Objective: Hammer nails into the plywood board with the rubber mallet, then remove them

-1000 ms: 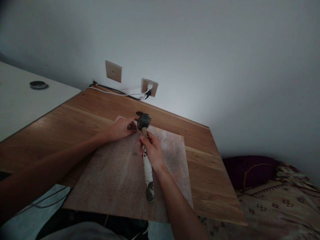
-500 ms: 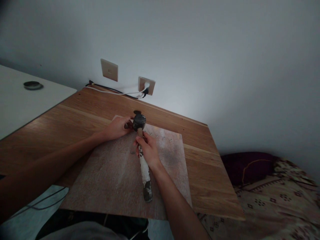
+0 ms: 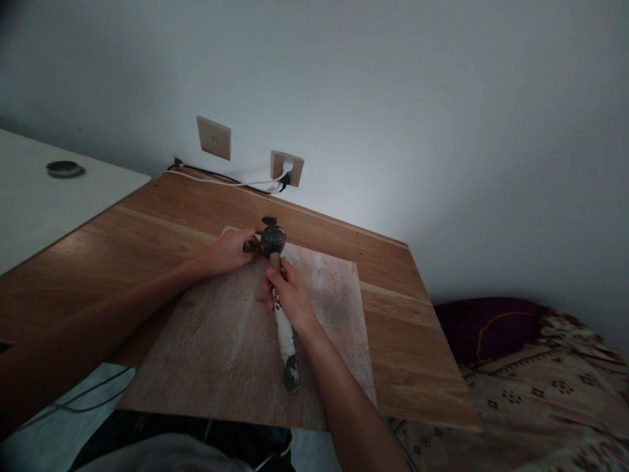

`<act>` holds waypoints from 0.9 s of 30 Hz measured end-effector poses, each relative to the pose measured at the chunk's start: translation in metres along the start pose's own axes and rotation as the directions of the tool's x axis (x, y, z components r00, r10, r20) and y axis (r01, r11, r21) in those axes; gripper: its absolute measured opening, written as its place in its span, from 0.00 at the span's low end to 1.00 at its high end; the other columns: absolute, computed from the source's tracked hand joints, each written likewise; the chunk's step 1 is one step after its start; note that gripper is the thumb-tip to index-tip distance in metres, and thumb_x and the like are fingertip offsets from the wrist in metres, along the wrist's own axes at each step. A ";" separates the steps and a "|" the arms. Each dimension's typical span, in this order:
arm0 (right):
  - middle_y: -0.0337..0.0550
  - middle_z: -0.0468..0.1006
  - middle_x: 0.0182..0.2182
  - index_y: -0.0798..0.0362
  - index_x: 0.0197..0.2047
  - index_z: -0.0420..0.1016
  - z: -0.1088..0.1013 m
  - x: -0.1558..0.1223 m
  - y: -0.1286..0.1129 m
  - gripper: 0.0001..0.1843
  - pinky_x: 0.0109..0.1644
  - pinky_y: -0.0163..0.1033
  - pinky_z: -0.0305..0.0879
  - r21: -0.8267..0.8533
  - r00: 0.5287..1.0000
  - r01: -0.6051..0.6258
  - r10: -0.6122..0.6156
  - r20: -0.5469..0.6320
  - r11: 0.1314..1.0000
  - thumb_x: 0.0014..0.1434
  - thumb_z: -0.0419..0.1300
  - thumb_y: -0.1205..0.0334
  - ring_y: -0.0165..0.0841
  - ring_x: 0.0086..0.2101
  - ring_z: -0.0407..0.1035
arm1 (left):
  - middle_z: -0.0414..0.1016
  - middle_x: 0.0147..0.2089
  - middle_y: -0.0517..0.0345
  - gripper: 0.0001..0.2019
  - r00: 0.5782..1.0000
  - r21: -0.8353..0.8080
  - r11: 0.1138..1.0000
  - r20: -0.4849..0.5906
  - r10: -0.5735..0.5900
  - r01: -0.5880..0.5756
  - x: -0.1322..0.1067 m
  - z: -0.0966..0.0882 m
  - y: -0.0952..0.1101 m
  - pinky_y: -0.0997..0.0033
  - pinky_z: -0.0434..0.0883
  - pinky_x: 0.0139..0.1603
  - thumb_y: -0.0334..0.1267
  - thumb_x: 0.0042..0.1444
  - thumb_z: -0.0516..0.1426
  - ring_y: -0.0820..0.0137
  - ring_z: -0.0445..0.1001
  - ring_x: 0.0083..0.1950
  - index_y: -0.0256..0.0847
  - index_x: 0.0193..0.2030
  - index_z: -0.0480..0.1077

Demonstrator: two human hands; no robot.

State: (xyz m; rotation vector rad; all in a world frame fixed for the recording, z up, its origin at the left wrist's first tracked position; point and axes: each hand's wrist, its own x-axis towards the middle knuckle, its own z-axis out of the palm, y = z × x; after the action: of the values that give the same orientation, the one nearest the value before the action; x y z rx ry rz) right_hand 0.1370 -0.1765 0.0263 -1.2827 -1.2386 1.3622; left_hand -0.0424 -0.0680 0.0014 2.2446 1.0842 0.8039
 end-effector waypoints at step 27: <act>0.27 0.66 0.18 0.46 0.45 0.70 0.007 -0.005 0.012 0.20 0.17 0.34 0.49 -0.002 1.000 -0.019 0.020 0.014 1.000 0.60 0.64 0.40 0.26 0.13 0.57 | 0.84 0.45 0.51 0.22 1.000 -0.009 1.000 -0.008 0.007 -0.007 0.000 0.000 -0.005 0.66 0.75 0.45 0.30 0.54 0.61 0.61 0.82 0.43 0.35 0.58 0.73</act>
State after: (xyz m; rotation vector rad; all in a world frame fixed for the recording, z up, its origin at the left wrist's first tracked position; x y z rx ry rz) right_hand 0.1305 -0.1832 0.0153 -1.2918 -1.2402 1.3862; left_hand -0.0447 -0.0651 -0.0024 2.2408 1.0745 0.8199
